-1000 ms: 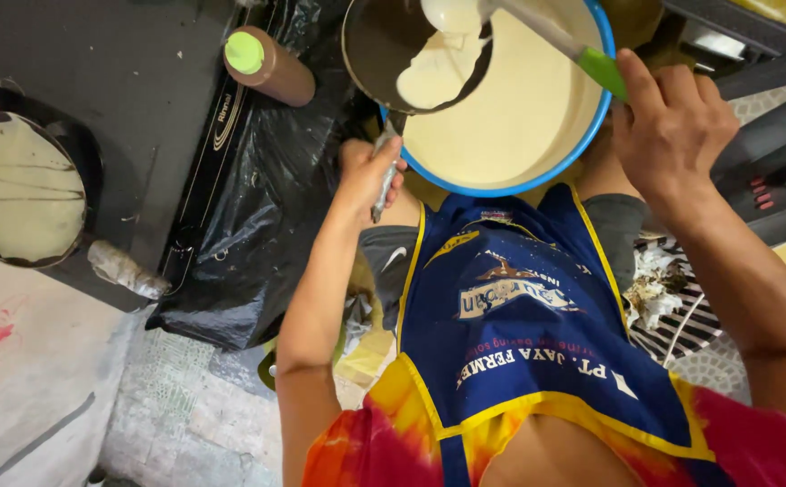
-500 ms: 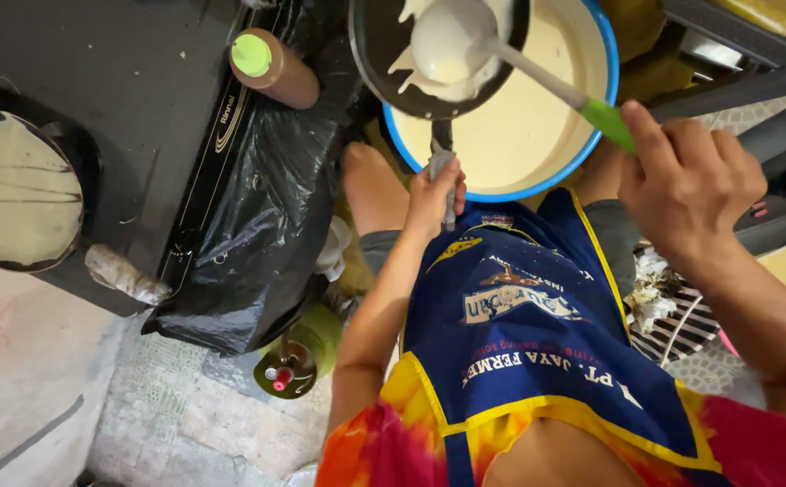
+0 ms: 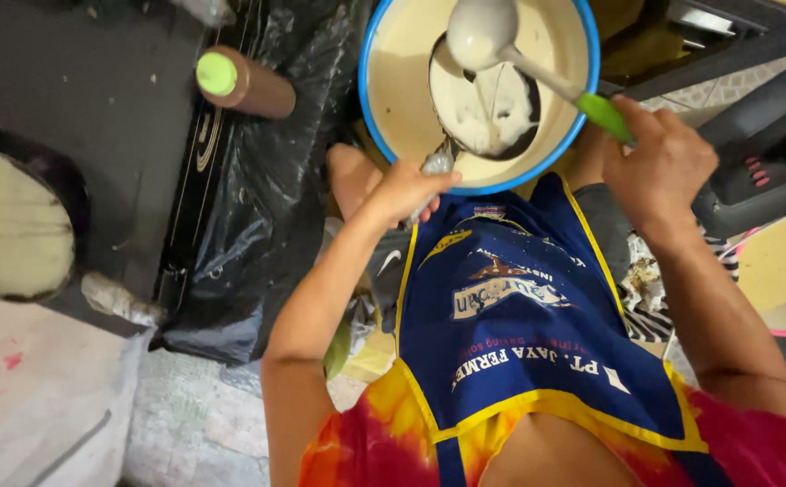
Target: Cooking crepes by pouring batter into pans and spreading it thinly with a tool
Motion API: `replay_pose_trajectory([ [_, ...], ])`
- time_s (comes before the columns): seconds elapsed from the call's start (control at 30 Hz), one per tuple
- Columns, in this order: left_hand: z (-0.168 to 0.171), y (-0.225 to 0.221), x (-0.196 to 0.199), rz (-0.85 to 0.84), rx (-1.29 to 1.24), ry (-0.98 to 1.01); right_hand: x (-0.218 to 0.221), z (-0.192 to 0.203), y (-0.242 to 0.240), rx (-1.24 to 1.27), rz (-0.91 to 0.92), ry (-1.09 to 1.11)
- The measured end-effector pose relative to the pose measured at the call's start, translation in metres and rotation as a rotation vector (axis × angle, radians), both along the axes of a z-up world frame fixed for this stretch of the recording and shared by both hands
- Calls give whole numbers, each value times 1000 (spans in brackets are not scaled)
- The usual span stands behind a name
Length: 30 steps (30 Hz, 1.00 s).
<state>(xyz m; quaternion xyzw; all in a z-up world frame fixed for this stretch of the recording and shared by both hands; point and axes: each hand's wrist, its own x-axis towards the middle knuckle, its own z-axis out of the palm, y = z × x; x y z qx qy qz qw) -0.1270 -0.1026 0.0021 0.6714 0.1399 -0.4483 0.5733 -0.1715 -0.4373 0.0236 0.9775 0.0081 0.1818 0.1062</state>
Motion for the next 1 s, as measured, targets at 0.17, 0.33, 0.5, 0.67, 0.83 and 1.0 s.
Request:
replay_pose_trajectory([
  [0.17, 16, -3, -18, -105, 184, -175, -2, -21, -6, 237, -51, 4],
  [0.33, -31, -4, -43, 135, -28, -122, -13, 18, -12, 35, -25, -158],
  [0.5, -54, -15, -57, 209, -264, -173, -17, 34, -3, -19, 49, -163],
  [0.67, -29, -21, -55, 203, -297, -75, -2, 40, 3, -72, 78, -263],
  [0.83, -35, -18, -58, 203, -353, -71, 0, 36, 4, -16, 116, -238],
  [1.0, -56, -17, -67, 230, -532, -23, 17, 36, 9, -39, 132, -285],
])
